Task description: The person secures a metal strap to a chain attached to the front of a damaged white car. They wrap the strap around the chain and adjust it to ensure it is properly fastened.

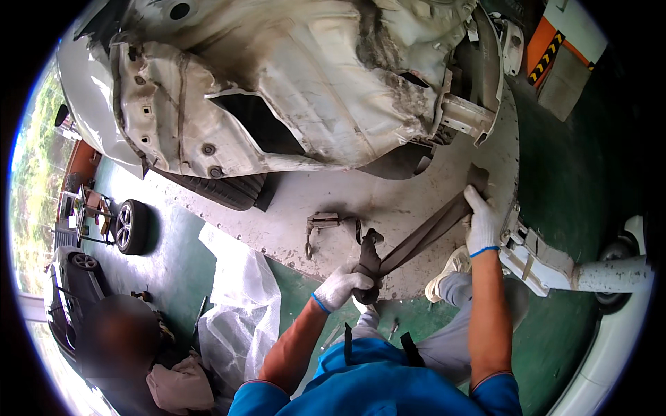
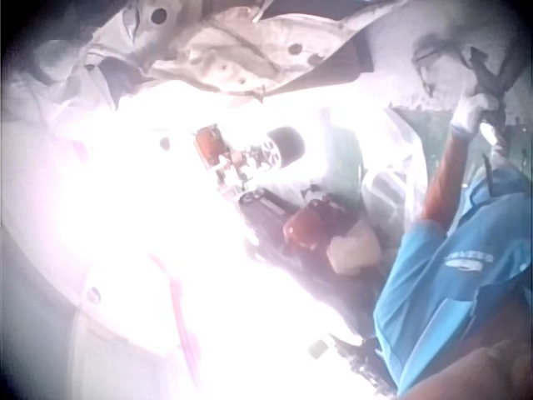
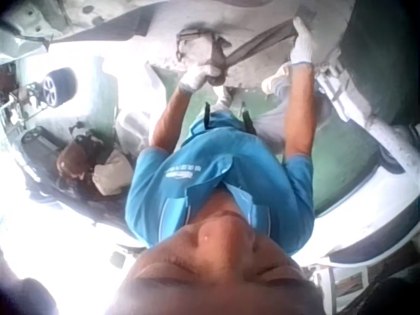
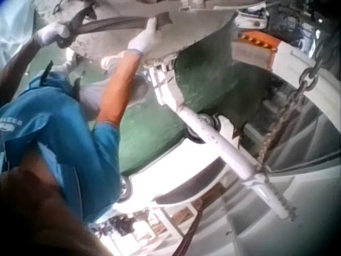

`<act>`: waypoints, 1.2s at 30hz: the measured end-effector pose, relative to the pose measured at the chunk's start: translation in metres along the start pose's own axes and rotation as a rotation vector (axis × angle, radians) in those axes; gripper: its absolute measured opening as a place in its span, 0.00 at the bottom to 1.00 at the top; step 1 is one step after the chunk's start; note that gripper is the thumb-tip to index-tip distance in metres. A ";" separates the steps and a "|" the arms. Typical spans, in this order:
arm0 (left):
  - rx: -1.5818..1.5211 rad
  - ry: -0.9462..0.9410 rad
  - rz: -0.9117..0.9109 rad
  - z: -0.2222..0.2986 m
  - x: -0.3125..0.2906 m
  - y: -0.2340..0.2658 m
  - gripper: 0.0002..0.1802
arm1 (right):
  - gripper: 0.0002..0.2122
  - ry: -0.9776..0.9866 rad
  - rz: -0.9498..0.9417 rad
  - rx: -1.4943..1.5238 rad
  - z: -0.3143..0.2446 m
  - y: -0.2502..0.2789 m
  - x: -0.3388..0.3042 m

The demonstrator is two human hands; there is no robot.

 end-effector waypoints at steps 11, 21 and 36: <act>-0.142 -0.100 0.014 -0.009 -0.017 0.015 0.34 | 0.15 -0.045 -0.005 0.258 -0.024 0.024 0.042; -0.624 0.084 0.004 -0.044 -0.003 -0.014 0.26 | 0.36 0.240 -0.857 -0.363 -0.004 -0.088 -0.083; -0.437 -0.241 0.286 -0.044 -0.002 -0.080 0.24 | 0.23 -0.372 -0.851 -0.180 0.122 -0.060 -0.124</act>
Point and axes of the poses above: each hand's wrist, its own x-axis towards the middle knuckle, its own y-axis out of the back of the hand, z = x × y, the point moved 9 cm from there along x, towards the middle knuckle, and after that the axes turned 6 degrees about z, right-handed, at the moved point
